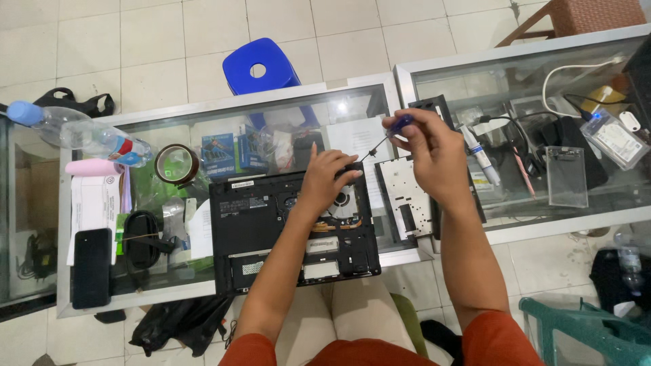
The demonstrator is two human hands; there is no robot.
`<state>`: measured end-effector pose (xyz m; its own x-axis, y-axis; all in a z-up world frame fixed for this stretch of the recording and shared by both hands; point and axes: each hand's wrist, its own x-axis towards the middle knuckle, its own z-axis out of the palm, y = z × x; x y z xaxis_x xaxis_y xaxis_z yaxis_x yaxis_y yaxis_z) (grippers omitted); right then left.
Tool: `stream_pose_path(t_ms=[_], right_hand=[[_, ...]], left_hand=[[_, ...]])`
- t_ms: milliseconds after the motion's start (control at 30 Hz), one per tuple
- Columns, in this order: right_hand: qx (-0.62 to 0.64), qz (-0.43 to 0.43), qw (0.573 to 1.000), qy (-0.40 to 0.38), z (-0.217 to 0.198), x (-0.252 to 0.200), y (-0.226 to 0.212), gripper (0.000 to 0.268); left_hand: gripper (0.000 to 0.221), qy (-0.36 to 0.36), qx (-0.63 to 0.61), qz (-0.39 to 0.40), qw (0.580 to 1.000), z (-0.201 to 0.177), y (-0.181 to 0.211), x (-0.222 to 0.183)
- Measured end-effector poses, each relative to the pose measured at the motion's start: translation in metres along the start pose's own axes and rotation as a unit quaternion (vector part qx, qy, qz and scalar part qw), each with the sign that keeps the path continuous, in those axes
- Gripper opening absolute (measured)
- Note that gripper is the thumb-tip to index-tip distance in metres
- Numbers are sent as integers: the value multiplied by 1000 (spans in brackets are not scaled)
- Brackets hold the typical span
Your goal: The person places a red laptop on their lap and uses a screwdriver to remove the screws from the bottom cover. They lift off the cover to reveal the internal components, then proceed to unscrew and remove the battery and other internal parts.
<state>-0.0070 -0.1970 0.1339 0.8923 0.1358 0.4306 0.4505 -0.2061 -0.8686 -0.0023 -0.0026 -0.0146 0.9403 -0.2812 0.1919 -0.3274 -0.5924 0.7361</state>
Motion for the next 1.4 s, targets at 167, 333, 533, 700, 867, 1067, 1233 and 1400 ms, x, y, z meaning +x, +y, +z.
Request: stream_pose_path(t_ms=[167, 333, 533, 700, 867, 1067, 1233, 1400], right_hand=[[74, 49, 994, 62, -14, -17, -6, 29], [124, 78, 980, 133, -22, -38, 1, 34], [134, 83, 979, 126, 4, -60, 3, 33], [151, 76, 979, 115, 15, -67, -4, 31], [135, 67, 982, 117, 13, -78, -12, 30], [68, 39, 990, 118, 4, -105, -17, 32], [46, 30, 992, 112, 5, -117, -7, 31], [22, 13, 995, 96, 14, -116, -7, 30]], left_hand=[[15, 54, -127, -5, 990, 4, 9, -9], [9, 91, -199, -67, 973, 0, 13, -27], [8, 165, -251, -63, 952, -17, 71, -39], [8, 166, -247, -38, 954, -22, 86, -44], [14, 172, -233, -23, 957, -26, 89, -58], [27, 150, -127, -59, 979, -23, 60, -95], [28, 126, -55, -71, 988, -18, 65, -130], [63, 34, 67, -7, 997, -1, 75, -164]])
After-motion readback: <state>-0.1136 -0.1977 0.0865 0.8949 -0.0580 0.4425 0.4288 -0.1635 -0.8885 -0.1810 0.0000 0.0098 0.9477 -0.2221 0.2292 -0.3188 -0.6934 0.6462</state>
